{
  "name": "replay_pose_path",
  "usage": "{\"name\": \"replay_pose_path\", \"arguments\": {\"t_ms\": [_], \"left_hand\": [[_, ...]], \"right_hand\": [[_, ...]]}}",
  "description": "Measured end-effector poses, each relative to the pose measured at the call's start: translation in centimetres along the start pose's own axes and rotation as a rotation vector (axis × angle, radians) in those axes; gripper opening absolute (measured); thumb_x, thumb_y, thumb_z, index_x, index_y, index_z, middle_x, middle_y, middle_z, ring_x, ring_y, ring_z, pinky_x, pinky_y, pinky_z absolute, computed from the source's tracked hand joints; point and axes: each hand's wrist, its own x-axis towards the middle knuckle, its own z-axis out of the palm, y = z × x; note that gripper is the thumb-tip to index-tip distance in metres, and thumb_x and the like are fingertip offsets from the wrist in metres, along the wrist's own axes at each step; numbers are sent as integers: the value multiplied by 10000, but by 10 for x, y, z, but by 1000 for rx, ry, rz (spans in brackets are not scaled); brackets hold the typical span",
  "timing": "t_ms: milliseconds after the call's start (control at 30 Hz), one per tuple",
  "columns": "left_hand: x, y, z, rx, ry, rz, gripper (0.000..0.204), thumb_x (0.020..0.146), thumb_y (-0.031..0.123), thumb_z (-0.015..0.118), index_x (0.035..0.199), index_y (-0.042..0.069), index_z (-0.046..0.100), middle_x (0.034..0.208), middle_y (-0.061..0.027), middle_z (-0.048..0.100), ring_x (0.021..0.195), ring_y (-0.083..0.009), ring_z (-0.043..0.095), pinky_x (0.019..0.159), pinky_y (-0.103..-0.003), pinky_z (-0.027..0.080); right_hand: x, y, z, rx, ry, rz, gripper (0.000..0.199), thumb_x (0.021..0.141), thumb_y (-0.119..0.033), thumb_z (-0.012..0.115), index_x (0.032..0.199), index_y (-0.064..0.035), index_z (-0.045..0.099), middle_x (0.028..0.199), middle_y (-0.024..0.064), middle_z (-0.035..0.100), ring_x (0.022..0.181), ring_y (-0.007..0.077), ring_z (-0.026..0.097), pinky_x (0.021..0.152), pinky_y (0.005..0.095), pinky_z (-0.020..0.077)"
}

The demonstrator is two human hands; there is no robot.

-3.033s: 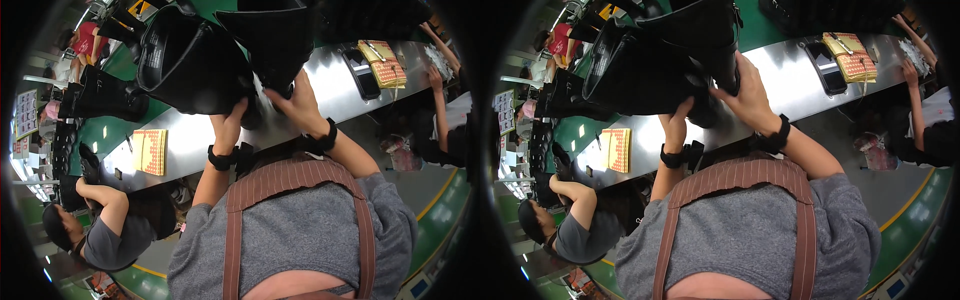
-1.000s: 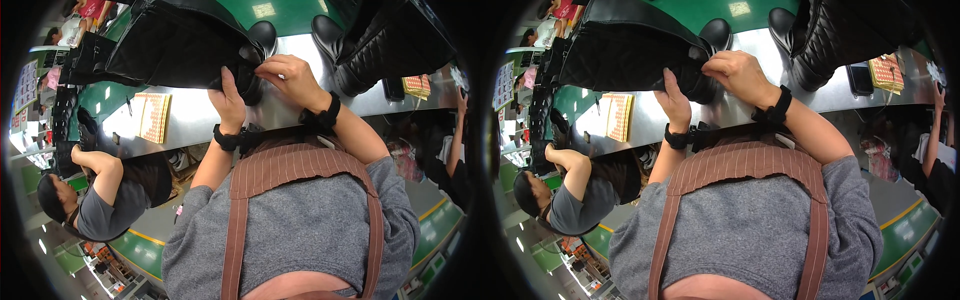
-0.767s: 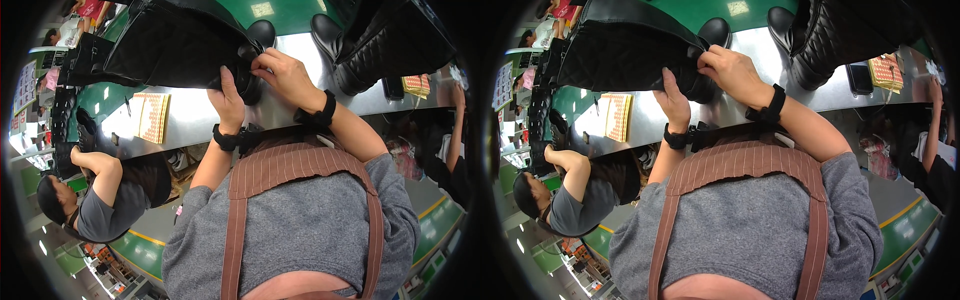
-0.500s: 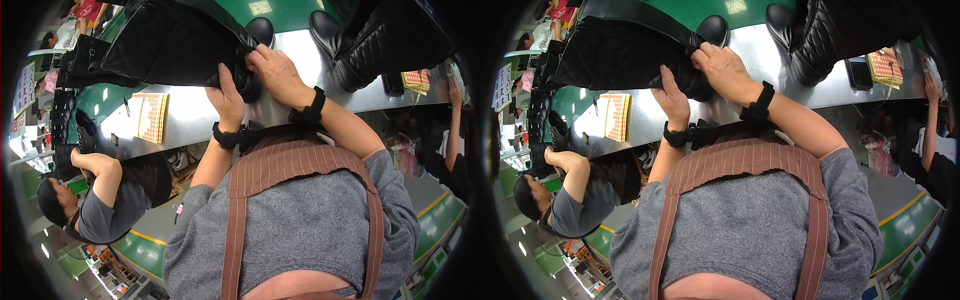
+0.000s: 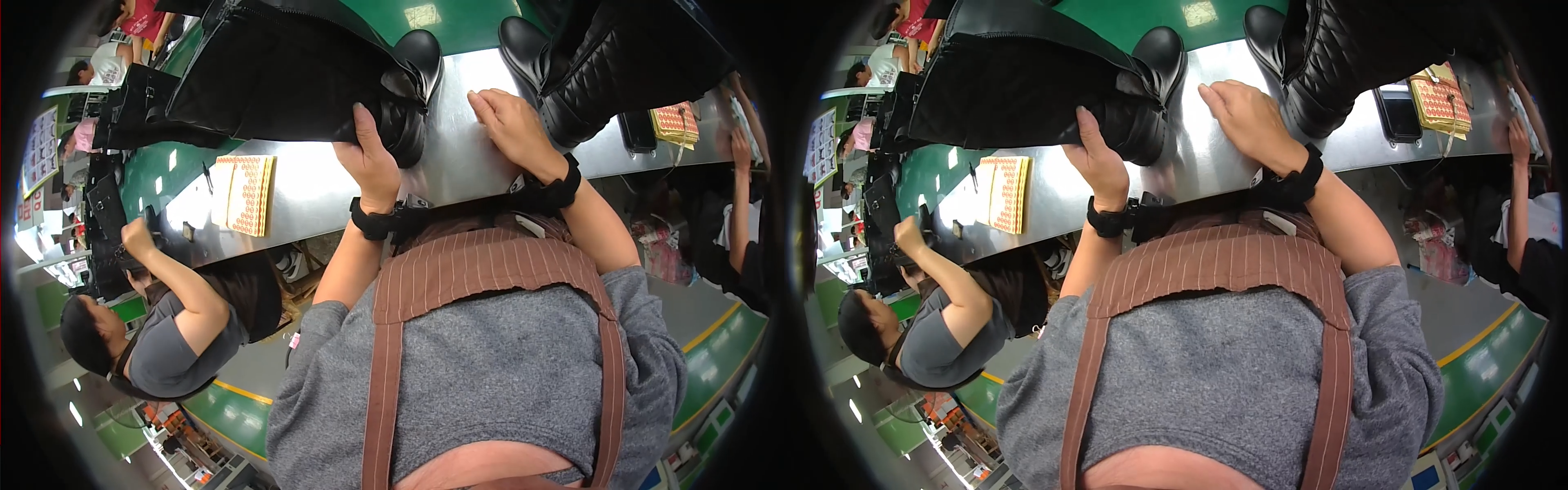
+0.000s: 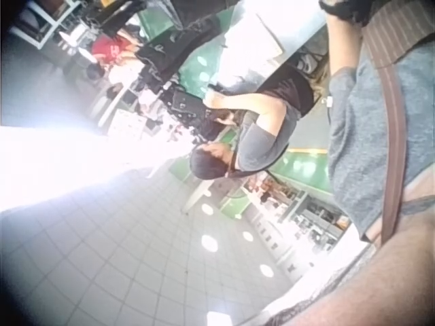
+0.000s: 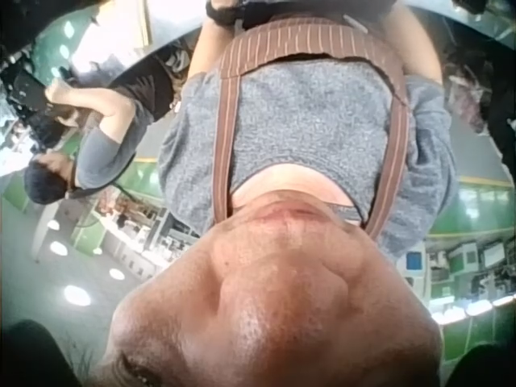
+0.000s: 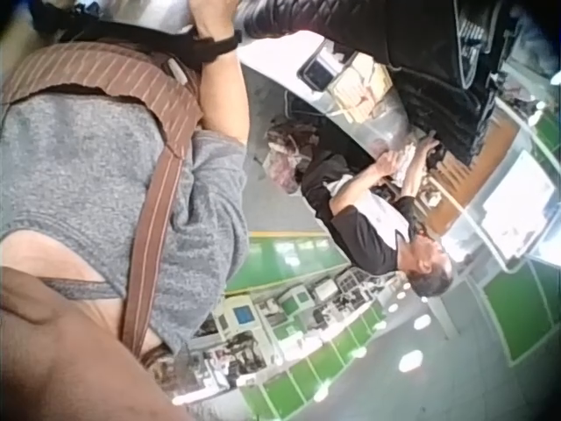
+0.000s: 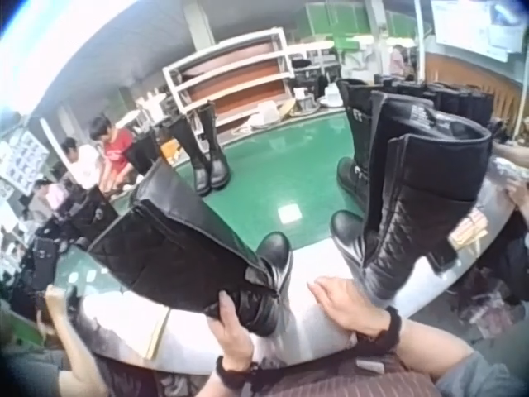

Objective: Inspecting pairs of black boots for defects, checking zippers and hardware, and placing them on a conveyor belt.

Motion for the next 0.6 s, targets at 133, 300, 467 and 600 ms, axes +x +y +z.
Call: {"name": "replay_pose_path", "arguments": {"t_ms": [133, 300, 467, 600], "left_hand": [[5, 20, -5, 24, -131, -6, 340, 959, 106, 518, 1252, -55, 460, 1235, -117, 523, 1094, -168, 517, 944, -283, 413], [48, 81, -21, 203, 109, 452, 666, 784, 219, 744, 1252, 9, 320, 1393, -183, 261, 1308, -285, 299, 1082, -419, 283], [84, 164, 6, 383, -36, 809, 664, 722, 179, 820, 1236, 36, 425, 1328, -137, 417, 1210, -256, 446, 1050, -401, 333], [77, 187, 12, 987, -275, 664, 579, 650, 261, 861, 1120, 73, 579, 988, -15, 613, 986, -175, 566, 1072, -466, 266]], "right_hand": [[-1, 0, -6, 68, 182, -59, 150, 813, -137, 677, 861, -43, 571, 821, 97, 611, 694, 266, 608, 636, 358, 467], [15, -37, -25, 41, 275, -240, 273, 733, -137, 763, 950, -68, 612, 951, 79, 636, 759, 218, 627, 683, 321, 490], [44, -103, -34, 123, 338, -603, 584, 713, -66, 652, 1275, -45, 495, 1190, 167, 555, 1124, 327, 517, 964, 396, 429], [62, -101, -17, 56, 192, -597, 614, 715, -47, 619, 1308, -64, 462, 1201, 155, 552, 1127, 334, 523, 960, 407, 445]]}}
